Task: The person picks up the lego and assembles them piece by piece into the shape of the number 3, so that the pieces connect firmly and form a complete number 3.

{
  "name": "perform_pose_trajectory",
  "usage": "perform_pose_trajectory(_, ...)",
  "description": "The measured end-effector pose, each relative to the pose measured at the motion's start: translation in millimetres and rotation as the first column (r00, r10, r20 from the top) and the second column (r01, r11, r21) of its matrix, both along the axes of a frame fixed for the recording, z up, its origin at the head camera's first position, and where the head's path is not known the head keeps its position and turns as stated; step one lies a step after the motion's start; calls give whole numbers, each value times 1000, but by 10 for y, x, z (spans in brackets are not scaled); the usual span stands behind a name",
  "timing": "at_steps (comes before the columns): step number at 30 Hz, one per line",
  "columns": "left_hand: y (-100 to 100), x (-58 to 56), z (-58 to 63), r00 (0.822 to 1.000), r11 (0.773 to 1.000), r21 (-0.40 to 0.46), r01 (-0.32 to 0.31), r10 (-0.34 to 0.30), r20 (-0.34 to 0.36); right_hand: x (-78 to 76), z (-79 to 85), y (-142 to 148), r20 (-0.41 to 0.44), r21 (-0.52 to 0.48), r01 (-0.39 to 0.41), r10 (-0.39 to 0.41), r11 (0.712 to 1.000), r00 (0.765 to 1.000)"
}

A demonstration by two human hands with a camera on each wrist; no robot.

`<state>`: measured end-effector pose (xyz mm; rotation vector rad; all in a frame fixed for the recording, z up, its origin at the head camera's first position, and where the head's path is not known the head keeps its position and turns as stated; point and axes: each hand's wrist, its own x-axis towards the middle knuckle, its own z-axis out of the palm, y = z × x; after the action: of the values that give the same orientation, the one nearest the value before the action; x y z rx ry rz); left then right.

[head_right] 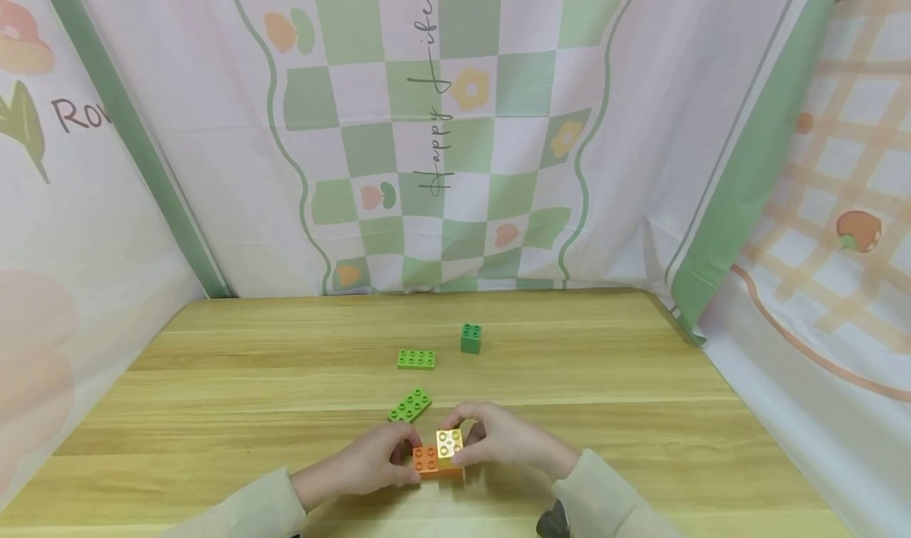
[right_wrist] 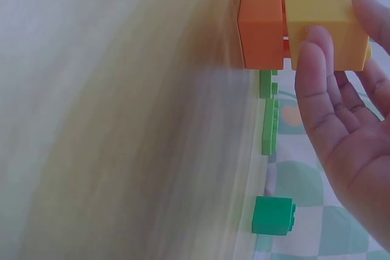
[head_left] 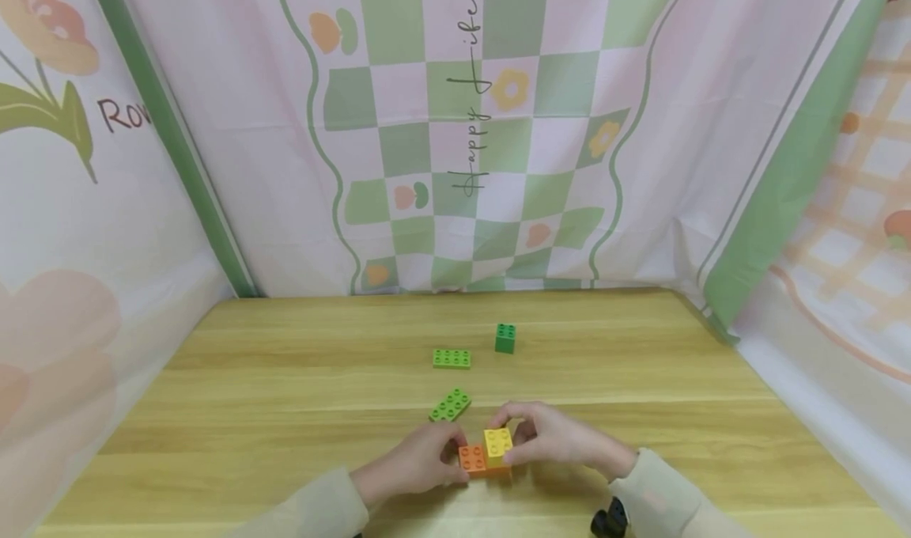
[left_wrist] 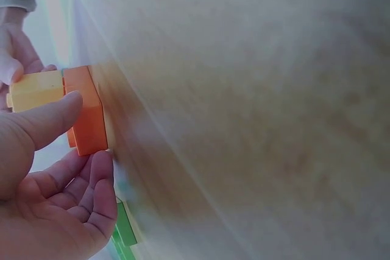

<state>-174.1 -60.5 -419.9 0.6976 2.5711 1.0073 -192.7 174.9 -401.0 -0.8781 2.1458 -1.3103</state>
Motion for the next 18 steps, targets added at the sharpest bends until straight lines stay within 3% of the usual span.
perform_pose_trajectory(18, 7, 5, 4, 1000, 1000, 10, 1, -1, -2, -3, -20, -7, 1, 12, 1, -1, 1000, 1000)
